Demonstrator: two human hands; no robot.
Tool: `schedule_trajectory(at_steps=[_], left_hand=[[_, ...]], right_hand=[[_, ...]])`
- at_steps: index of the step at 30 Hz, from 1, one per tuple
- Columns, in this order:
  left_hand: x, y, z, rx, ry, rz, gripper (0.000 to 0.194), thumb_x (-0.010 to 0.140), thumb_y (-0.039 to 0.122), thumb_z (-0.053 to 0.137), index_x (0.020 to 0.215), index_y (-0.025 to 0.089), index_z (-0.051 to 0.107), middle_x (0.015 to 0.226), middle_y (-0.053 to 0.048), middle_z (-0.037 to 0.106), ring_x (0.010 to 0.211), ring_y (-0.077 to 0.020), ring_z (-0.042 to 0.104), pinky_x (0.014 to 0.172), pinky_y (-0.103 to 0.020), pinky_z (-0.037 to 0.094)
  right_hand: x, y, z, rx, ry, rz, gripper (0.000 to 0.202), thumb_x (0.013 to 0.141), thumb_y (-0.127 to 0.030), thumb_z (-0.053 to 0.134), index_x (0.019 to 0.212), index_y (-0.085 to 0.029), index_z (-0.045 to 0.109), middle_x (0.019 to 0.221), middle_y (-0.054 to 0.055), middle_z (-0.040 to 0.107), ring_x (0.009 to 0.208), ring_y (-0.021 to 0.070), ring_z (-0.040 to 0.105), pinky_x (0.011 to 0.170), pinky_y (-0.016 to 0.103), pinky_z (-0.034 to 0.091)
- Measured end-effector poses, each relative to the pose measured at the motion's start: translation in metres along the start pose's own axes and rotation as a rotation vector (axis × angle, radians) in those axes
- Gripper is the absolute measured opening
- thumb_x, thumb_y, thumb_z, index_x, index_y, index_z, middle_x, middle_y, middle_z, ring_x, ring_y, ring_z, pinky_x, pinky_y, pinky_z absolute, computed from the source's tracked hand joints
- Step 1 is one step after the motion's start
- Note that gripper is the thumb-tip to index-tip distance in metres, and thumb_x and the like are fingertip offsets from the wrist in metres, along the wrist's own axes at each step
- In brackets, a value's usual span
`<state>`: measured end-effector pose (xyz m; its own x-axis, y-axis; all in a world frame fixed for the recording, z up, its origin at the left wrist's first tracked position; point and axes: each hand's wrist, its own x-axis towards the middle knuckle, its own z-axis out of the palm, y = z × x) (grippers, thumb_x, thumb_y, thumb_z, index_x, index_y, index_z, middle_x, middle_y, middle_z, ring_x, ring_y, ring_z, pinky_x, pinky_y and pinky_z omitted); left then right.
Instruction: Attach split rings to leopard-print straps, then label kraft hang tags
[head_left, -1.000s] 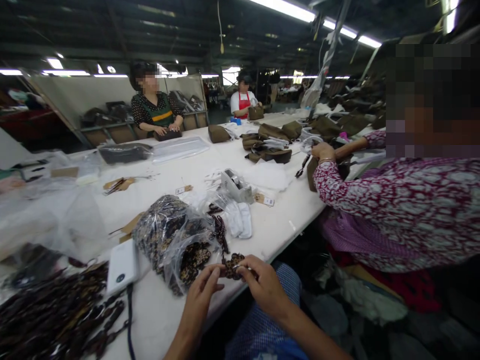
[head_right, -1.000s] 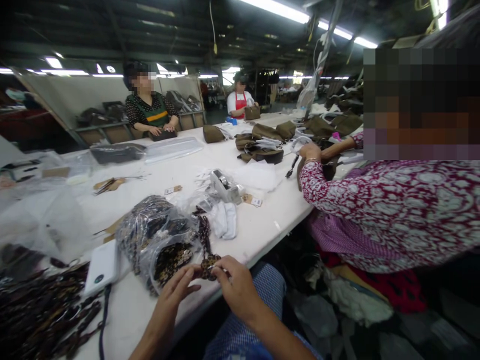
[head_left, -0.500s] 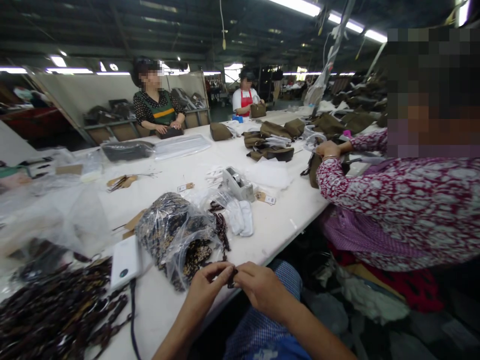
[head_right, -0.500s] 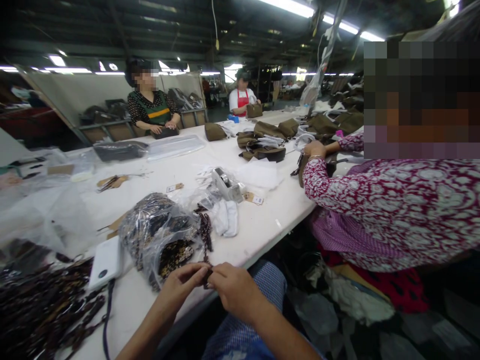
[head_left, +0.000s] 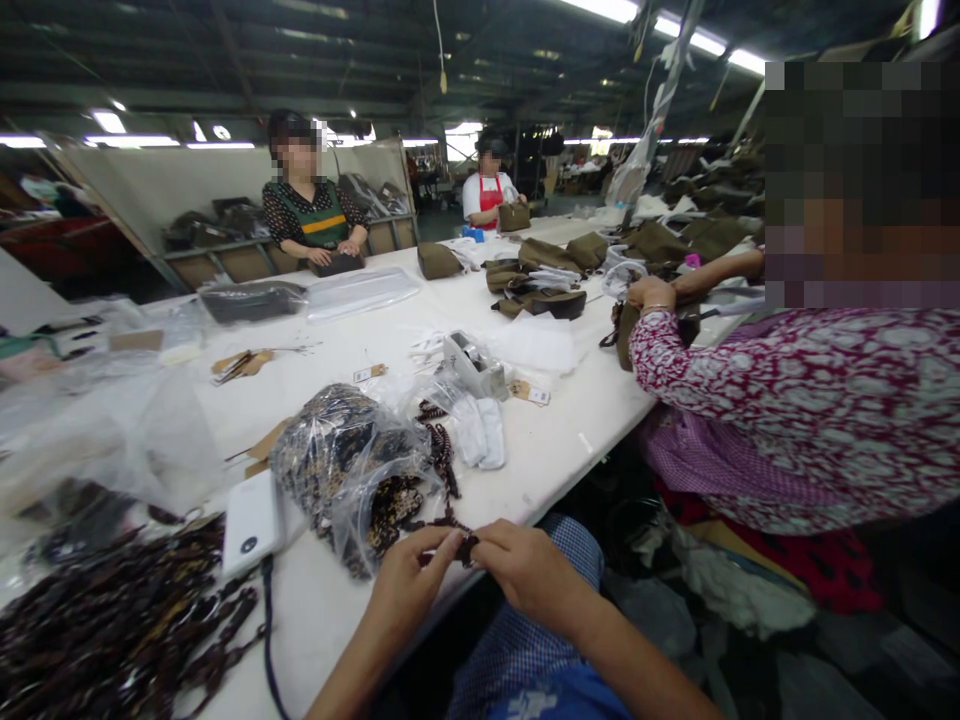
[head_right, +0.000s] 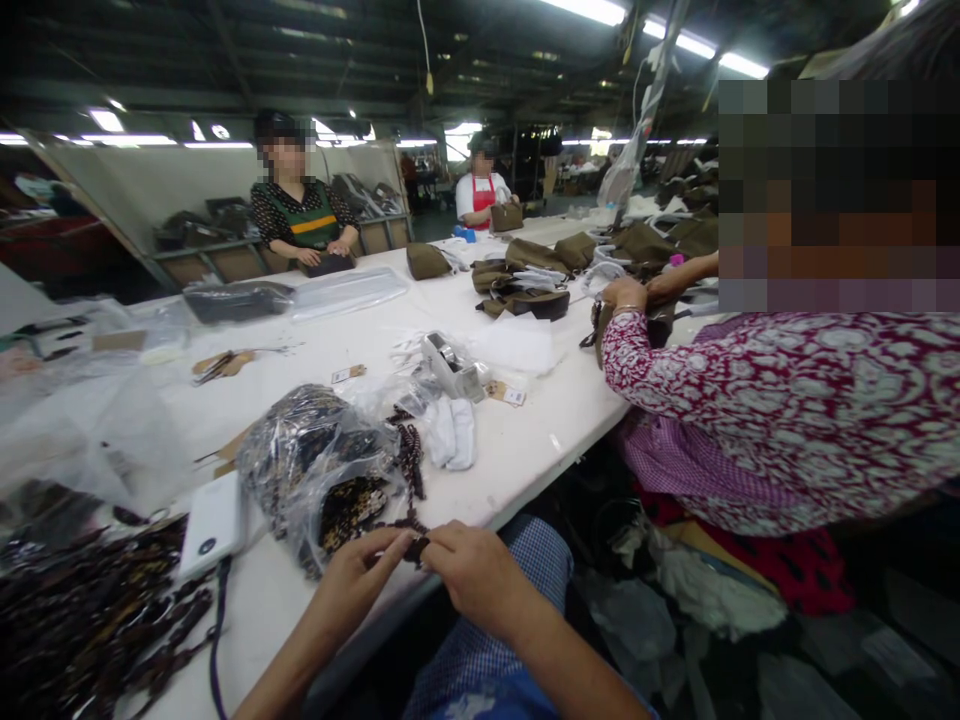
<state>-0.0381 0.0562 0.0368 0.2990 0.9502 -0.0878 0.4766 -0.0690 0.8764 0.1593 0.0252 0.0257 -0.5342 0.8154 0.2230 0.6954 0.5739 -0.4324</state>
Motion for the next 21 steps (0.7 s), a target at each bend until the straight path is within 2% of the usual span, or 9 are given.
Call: schedule_trajectory(at_steps=[7, 14, 21], left_hand=[[0.0015, 0.0036, 0.0005, -0.098, -0.035, -0.014, 0.03, 0.085, 0.042, 0.059, 0.089, 0.019, 0.079, 0.088, -0.006, 0.078, 0.083, -0.0238, 0.07, 0.077, -0.03, 0.054], [0.0006, -0.0006, -0.001, 0.053, -0.031, 0.007, 0.033, 0.088, 0.044, 0.055, 0.085, 0.023, 0.08, 0.093, -0.005, 0.078, 0.09, -0.0256, 0.069, 0.079, -0.031, 0.053], [0.0009, 0.0021, -0.0011, -0.034, -0.047, -0.011, 0.031, 0.086, 0.042, 0.058, 0.083, 0.019, 0.078, 0.089, -0.006, 0.078, 0.087, -0.0245, 0.069, 0.078, -0.029, 0.052]], right_hand=[[-0.0013, -0.0008, 0.0, -0.012, -0.011, -0.013, 0.016, 0.095, -0.011, 0.05, 0.101, -0.021, 0.062, 0.1, 0.005, 0.066, 0.093, 0.0189, 0.058, 0.079, 0.027, 0.044], [-0.0001, -0.0014, -0.0002, -0.022, -0.015, 0.0, 0.016, 0.094, -0.01, 0.052, 0.099, -0.02, 0.062, 0.101, 0.004, 0.067, 0.093, 0.0186, 0.058, 0.079, 0.026, 0.043], [0.0015, 0.0002, 0.0012, -0.045, -0.016, -0.001, 0.013, 0.094, -0.011, 0.054, 0.098, -0.021, 0.061, 0.1, 0.003, 0.066, 0.093, 0.0182, 0.058, 0.078, 0.026, 0.042]])
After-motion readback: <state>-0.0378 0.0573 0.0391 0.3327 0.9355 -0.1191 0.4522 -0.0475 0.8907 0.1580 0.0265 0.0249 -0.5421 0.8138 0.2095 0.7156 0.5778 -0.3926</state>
